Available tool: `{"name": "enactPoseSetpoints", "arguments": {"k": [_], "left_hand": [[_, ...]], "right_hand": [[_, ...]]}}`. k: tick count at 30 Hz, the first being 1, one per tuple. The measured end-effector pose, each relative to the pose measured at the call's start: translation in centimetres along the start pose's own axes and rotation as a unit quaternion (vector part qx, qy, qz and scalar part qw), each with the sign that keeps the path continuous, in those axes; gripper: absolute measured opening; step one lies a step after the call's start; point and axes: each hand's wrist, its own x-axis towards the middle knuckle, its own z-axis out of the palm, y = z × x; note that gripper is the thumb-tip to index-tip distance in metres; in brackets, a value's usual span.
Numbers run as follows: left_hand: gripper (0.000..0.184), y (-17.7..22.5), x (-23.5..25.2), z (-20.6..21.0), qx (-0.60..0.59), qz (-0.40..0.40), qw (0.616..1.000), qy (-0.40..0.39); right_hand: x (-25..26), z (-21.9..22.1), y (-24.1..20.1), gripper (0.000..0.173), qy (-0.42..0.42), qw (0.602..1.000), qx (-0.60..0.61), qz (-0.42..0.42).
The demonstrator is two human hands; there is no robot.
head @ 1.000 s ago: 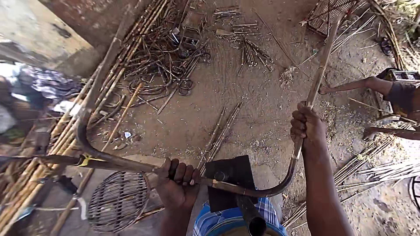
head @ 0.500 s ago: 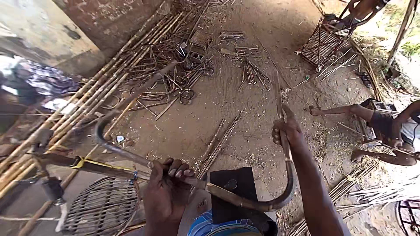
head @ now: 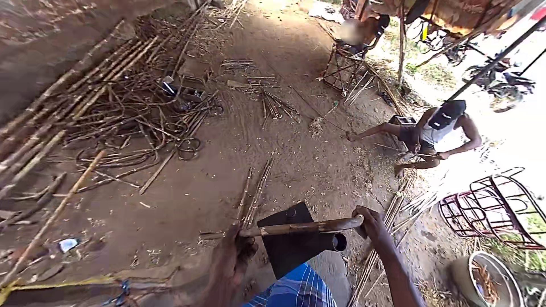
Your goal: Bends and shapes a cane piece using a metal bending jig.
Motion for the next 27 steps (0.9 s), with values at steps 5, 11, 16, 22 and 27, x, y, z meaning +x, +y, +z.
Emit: {"name": "enactPoseSetpoints", "arguments": {"k": [5, 11, 16, 22, 27], "left_hand": [[0.042, -0.6, 0.3, -1.5, 0.069, -0.009, 0.998, -0.01], [0.057, 0.2, 0.8, -2.4, 0.274, -0.043, 0.961, 0.002], [0.071, -1.5, -0.1, -1.9, 0.602, 0.157, 0.773, 0.121], [0.073, -5.4, 2.4, -3.5, 0.522, 0.461, 0.718, -0.017], [0.052, -5.1, 4.3, -2.7, 0.381, 0.496, 0.78, -0.025]], "right_hand": [[-2.8, -0.3, 1.3, 0.054, -0.001, 0.999, -0.027, 0.031], [-3.0, -1.2, -0.6, 0.072, -0.018, 0.982, -0.186, -0.007], [-2.5, -2.5, -2.2, 0.072, -0.03, 0.965, -0.258, 0.021], [-2.2, -3.4, -1.3, 0.083, -0.042, 0.967, -0.233, 0.094], [-2.2, -3.3, -1.6, 0.064, -0.097, 0.979, -0.162, 0.072]]}}
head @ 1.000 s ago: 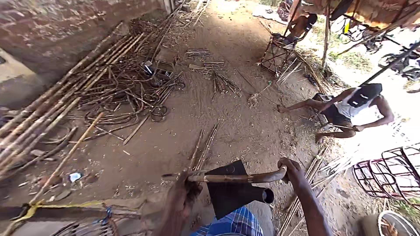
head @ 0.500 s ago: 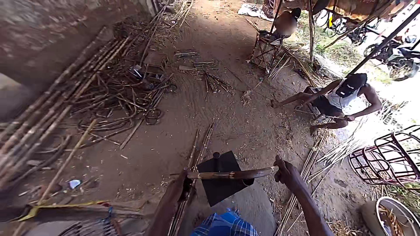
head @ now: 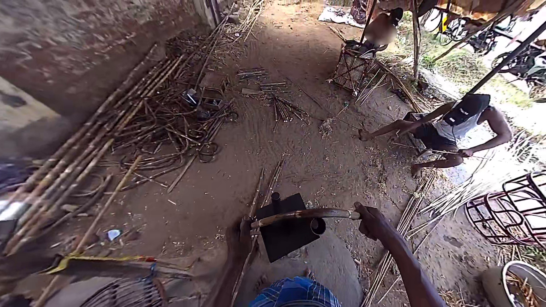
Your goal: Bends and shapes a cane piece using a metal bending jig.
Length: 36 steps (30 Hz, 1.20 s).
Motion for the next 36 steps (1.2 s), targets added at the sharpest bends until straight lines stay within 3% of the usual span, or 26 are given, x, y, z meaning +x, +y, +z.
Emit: {"name": "enactPoseSetpoints", "arguments": {"k": [2, 4, 7, 8, 11, 14, 17, 21, 26, 30, 33, 36], "left_hand": [[0.037, -0.1, 1.4, -0.4, -0.024, 0.024, 0.999, -0.015], [0.036, -0.5, 2.5, -0.7, -0.014, 0.046, 0.999, -0.019], [0.035, -0.9, 3.4, -0.7, -0.014, 0.068, 0.998, 0.0], [0.035, -0.8, 3.4, -0.7, -0.018, 0.069, 0.997, 0.007], [0.037, -1.2, 3.6, -1.1, -0.018, 0.084, 0.996, -0.002], [0.039, -1.8, 3.4, -1.4, 0.021, 0.084, 0.996, -0.033], [0.038, -2.4, 3.5, -1.7, 0.04, 0.085, 0.995, -0.046], [0.045, -3.4, 4.8, -1.5, 0.033, 0.113, 0.991, -0.061], [0.06, -6.1, 6.6, 0.2, -0.055, 0.167, 0.976, -0.129], [0.059, -5.4, 6.7, 0.0, 0.025, 0.169, 0.98, -0.106], [0.059, -3.0, 5.3, -2.4, 0.098, 0.104, 0.984, -0.105], [0.063, 0.6, 5.5, -6.0, 0.075, 0.115, 0.99, -0.04]], "right_hand": [[-0.7, 0.4, 0.1, 0.059, -0.008, 1.0, -0.009, 0.0], [-1.4, 1.1, 0.3, 0.062, 0.022, 0.998, -0.058, -0.004], [-2.8, 2.8, 0.0, 0.073, 0.161, 0.963, -0.216, -0.023], [-3.1, 3.3, 0.2, 0.072, 0.195, 0.955, -0.213, -0.061], [-3.1, 4.9, 0.7, 0.063, 0.191, 0.952, -0.098, -0.217], [-2.7, 6.8, 0.6, 0.069, 0.173, 0.945, 0.004, -0.277], [-3.7, 8.9, 0.4, 0.072, 0.163, 0.948, 0.04, -0.269], [-6.1, 12.3, 0.4, 0.083, 0.243, 0.933, 0.141, -0.226], [-10.6, 16.0, 0.2, 0.097, 0.299, 0.929, 0.147, -0.163], [-10.0, 15.0, 0.0, 0.09, 0.305, 0.925, 0.137, -0.181], [-7.3, 12.9, -0.4, 0.063, 0.245, 0.913, 0.199, -0.257], [-5.5, 11.2, -4.1, 0.056, 0.204, 0.895, 0.217, -0.331]]}}
